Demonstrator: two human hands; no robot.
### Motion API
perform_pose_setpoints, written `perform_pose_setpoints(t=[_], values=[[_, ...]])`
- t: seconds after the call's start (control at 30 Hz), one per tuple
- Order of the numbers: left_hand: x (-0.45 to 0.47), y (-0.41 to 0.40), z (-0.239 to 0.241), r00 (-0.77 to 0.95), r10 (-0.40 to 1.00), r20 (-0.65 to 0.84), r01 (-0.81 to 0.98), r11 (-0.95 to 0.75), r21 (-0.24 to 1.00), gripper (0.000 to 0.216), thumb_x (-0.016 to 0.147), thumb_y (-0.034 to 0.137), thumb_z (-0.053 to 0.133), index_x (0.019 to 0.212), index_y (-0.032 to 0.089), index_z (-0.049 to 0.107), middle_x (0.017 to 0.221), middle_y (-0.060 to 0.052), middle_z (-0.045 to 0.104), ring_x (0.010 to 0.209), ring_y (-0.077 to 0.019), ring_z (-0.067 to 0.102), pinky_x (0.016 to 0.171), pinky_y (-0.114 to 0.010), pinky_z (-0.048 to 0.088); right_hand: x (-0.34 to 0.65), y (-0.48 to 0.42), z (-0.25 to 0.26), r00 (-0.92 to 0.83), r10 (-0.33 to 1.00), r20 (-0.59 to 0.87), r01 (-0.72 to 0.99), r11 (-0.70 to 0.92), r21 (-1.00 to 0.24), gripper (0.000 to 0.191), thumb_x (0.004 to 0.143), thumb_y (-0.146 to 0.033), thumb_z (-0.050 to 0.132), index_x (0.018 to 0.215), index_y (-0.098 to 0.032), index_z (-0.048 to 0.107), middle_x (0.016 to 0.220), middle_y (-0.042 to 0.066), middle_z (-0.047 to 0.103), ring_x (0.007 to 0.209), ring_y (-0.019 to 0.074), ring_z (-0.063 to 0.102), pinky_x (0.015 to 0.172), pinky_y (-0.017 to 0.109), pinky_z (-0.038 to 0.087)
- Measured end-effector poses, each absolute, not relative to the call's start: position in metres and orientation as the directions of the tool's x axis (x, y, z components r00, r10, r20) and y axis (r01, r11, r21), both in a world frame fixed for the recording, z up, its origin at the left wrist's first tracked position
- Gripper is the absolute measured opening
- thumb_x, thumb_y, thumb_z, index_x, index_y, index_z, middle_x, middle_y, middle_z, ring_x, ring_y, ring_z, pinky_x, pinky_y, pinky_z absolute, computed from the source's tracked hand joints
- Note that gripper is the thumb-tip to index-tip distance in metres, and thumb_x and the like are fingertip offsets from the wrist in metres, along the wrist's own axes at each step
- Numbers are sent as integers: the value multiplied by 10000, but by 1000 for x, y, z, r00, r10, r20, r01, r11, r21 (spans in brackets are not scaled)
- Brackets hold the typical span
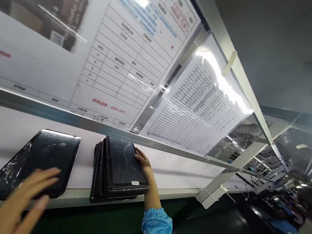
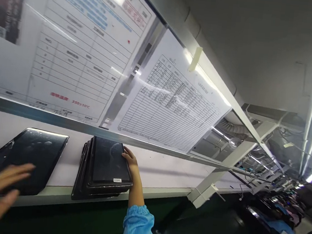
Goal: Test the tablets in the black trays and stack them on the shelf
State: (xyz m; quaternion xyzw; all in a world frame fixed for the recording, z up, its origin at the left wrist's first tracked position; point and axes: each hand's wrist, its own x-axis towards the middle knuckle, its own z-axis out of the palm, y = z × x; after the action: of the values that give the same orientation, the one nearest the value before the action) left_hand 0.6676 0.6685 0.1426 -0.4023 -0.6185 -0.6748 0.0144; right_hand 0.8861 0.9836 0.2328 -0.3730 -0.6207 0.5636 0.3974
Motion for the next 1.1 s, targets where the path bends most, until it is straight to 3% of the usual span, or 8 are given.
perform_pose_setpoints(t=[0.07,0.13,0.27,0.33,0.43,0.63,1.1], values=[[708,684,146,-590,639,494,361,-339,869,345,897,493,509,1222,464,623,1439,68,543,1415,-279,394,1231,-515,254,877,994,227,-391,909,143,-44,137,-990,471,515,-399,768,958,-239,763,964,18,767,905,278,699,830,417,557],[738,707,150,-542,757,364,188,-313,931,479,896,532,521,1365,438,540,1530,44,444,1453,-292,327,1234,-530,221,871,1002,222,-386,897,215,-88,196,-977,410,540,-425,724,901,-237,764,906,25,767,858,284,701,755,420,567],[759,752,154,-507,838,202,-1,-235,972,694,927,579,462,1545,308,294,1638,1,236,1510,-267,177,1252,-494,126,869,1004,212,-455,860,231,-156,179,-971,410,569,-410,658,926,-238,762,883,45,760,873,305,702,714,422,568],[759,765,153,-507,835,213,-23,-260,965,729,927,583,463,1558,282,257,1649,-4,200,1518,-264,140,1256,-476,103,871,999,206,-478,853,210,-194,130,-972,482,611,-411,615,1041,-238,747,925,43,757,920,307,698,753,428,567],[757,770,152,-523,835,171,-56,-234,971,705,924,602,451,1550,337,265,1652,29,184,1526,-271,87,1251,-509,69,872,996,197,-465,859,215,-252,105,-962,529,664,-397,576,1144,-225,714,970,43,752,973,304,688,814,433,556],[757,774,146,-526,828,197,-49,-260,964,692,934,592,439,1547,326,260,1654,20,177,1527,-253,84,1256,-491,66,867,1013,192,-456,845,280,-302,149,-942,519,591,-368,586,1055,-179,720,1049,67,735,1021,293,665,899,426,516],[755,778,137,-553,799,237,-1,-285,959,676,947,569,421,1544,287,276,1635,-12,241,1514,-259,153,1259,-450,126,868,1002,202,-522,802,288,-311,136,-941,565,571,-376,560,1080,-199,729,1031,63,745,1016,315,654,818,420,537]])
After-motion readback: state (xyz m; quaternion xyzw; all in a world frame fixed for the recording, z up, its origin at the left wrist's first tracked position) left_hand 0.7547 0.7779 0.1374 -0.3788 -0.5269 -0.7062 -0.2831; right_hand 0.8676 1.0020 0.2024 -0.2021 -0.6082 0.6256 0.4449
